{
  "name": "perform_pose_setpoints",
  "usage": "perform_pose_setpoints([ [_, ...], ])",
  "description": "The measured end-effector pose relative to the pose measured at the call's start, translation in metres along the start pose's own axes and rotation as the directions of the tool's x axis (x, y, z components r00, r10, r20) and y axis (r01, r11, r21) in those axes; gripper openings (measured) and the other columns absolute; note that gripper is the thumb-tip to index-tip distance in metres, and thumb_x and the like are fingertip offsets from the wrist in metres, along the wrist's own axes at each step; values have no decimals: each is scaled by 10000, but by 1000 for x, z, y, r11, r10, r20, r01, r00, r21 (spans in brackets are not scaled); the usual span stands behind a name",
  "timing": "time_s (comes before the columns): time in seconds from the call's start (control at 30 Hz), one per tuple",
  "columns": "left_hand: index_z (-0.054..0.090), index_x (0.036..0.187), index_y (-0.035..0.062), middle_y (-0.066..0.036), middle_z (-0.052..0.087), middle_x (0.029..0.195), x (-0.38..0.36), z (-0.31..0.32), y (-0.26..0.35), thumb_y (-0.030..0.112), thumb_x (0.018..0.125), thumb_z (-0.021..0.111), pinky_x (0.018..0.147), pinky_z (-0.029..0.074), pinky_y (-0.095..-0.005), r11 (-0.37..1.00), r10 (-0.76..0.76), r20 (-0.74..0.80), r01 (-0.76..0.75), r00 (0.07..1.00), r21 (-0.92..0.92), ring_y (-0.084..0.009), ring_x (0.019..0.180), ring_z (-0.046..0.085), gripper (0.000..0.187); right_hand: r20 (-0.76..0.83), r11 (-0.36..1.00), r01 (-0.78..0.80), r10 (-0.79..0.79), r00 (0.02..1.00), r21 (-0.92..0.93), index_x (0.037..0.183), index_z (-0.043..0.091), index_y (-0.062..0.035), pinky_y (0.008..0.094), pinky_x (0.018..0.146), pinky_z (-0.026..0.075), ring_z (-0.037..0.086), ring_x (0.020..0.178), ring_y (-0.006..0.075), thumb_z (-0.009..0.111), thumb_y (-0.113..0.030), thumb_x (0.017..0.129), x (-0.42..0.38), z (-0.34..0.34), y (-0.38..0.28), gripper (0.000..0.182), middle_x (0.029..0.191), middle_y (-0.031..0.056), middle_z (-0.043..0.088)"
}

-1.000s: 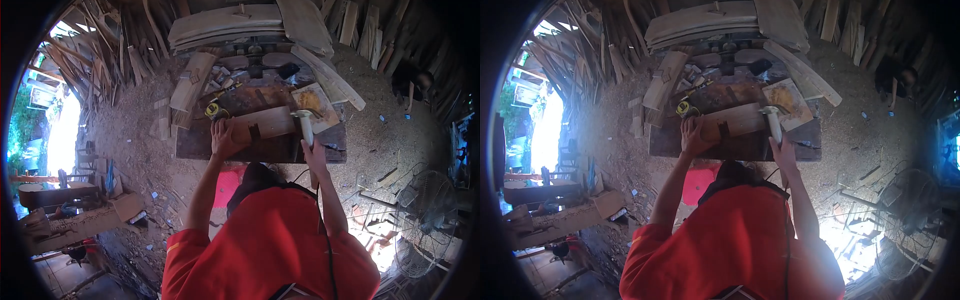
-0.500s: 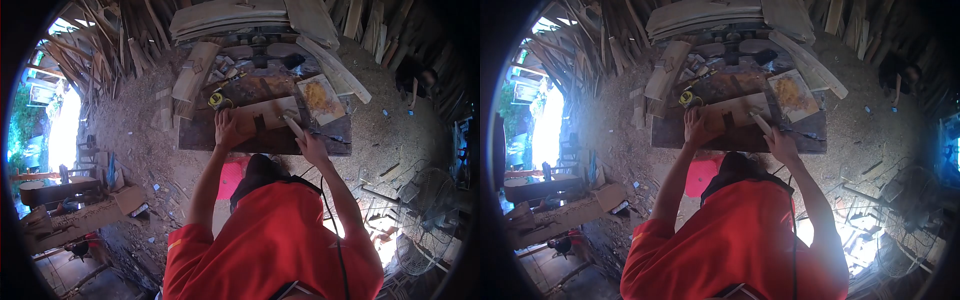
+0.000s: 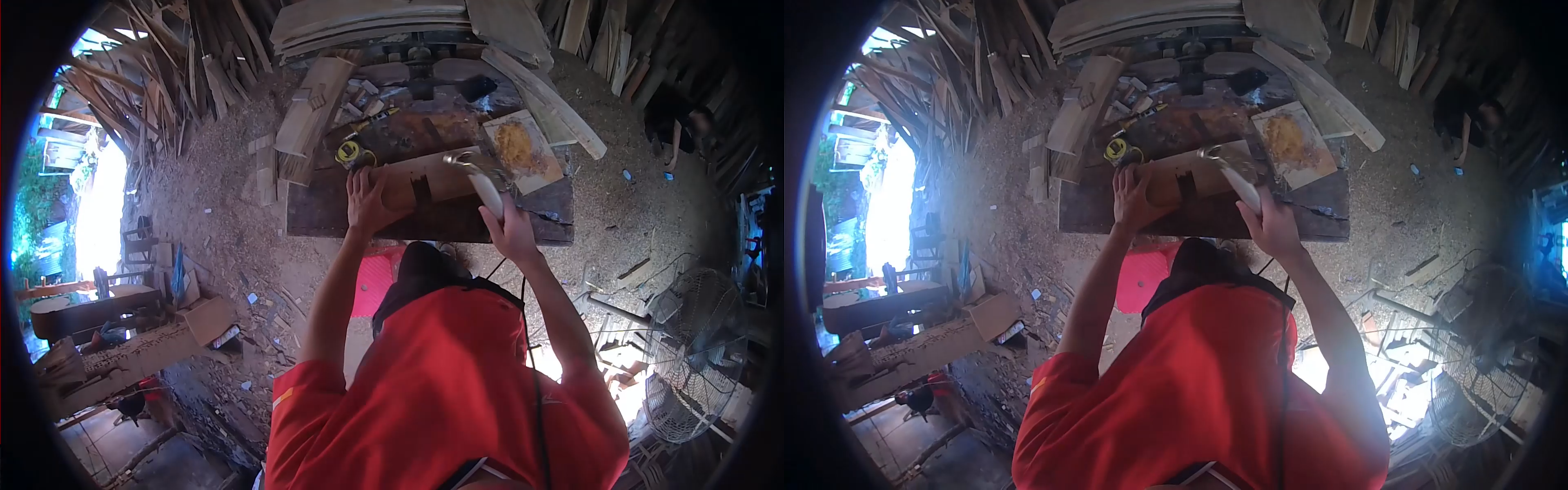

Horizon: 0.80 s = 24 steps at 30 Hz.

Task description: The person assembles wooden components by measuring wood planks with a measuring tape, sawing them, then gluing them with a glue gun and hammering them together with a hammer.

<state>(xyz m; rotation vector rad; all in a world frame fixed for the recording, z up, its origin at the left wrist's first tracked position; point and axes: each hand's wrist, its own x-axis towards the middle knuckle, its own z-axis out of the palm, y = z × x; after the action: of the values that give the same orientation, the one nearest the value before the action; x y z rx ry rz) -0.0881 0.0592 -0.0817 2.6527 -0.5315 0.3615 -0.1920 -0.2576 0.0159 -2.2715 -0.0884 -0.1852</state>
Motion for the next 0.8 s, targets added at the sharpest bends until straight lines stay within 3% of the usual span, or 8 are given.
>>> perform_pose_setpoints([
  [0.03,534,1522,175,-219,463,1463,1,0,0,667,574,912,1239,272,-587,1000,-3,1,3,1000,-4,-465,1416,390,1133,-28,999,0,1,1000,39,1146,545,-60,587,576,538,694,707,493,639,-375,1031,-2,3,5,349,727,241,686],
  [0.13,532,1524,178,-220,457,1469,5,1,-2,667,576,912,1241,274,-586,1000,-4,14,4,1000,-6,-469,1420,384,1132,133,958,-9,49,990,-285,1102,535,-44,552,546,537,695,679,470,663,-357,1024,-6,20,42,347,699,233,672],
  [0.23,527,1528,183,-221,452,1472,2,0,-1,670,574,912,1240,277,-584,1000,-7,24,6,1000,13,-468,1423,381,1139,139,934,77,-30,990,-348,1080,528,-52,554,543,535,691,672,473,666,-351,1022,-5,21,45,334,685,232,663],
  [0.33,521,1532,188,-221,451,1472,0,0,-1,668,571,914,1237,280,-584,1000,-8,22,7,1000,17,-465,1423,381,1144,58,977,-1,13,998,-214,1108,532,-70,584,556,535,688,667,477,634,-360,1031,-4,6,20,317,695,233,672],
  [0.43,519,1533,191,-219,451,1470,1,1,-1,662,569,918,1234,283,-584,1000,-6,10,6,1000,18,-465,1418,385,1144,-15,988,42,-45,999,-151,1126,543,-84,587,552,538,688,638,467,631,-341,1032,-10,16,33,288,670,210,665],
  [0.53,519,1533,194,-215,450,1467,2,0,-2,652,568,922,1231,288,-585,1000,11,-14,-11,1000,19,-468,1411,389,1142,169,886,90,-13,986,-455,1146,548,-80,555,538,551,693,629,447,649,-303,1021,-13,24,51,275,673,197,664],
  [0.73,524,1528,193,-218,455,1456,1,1,0,636,568,924,1217,313,-584,1000,-1,-14,2,1000,7,-477,1395,404,1130,29,941,127,-124,992,-314,1181,554,-84,519,570,586,726,721,420,671,-274,993,-20,15,19,292,811,190,711],
  [0.8,530,1523,191,-219,454,1458,3,-2,0,637,571,922,1214,319,-584,1000,4,-21,-4,1000,3,-478,1396,404,1122,202,878,63,38,979,-474,1205,560,-86,516,572,588,728,714,407,675,-254,989,-18,25,49,297,824,176,714],
])
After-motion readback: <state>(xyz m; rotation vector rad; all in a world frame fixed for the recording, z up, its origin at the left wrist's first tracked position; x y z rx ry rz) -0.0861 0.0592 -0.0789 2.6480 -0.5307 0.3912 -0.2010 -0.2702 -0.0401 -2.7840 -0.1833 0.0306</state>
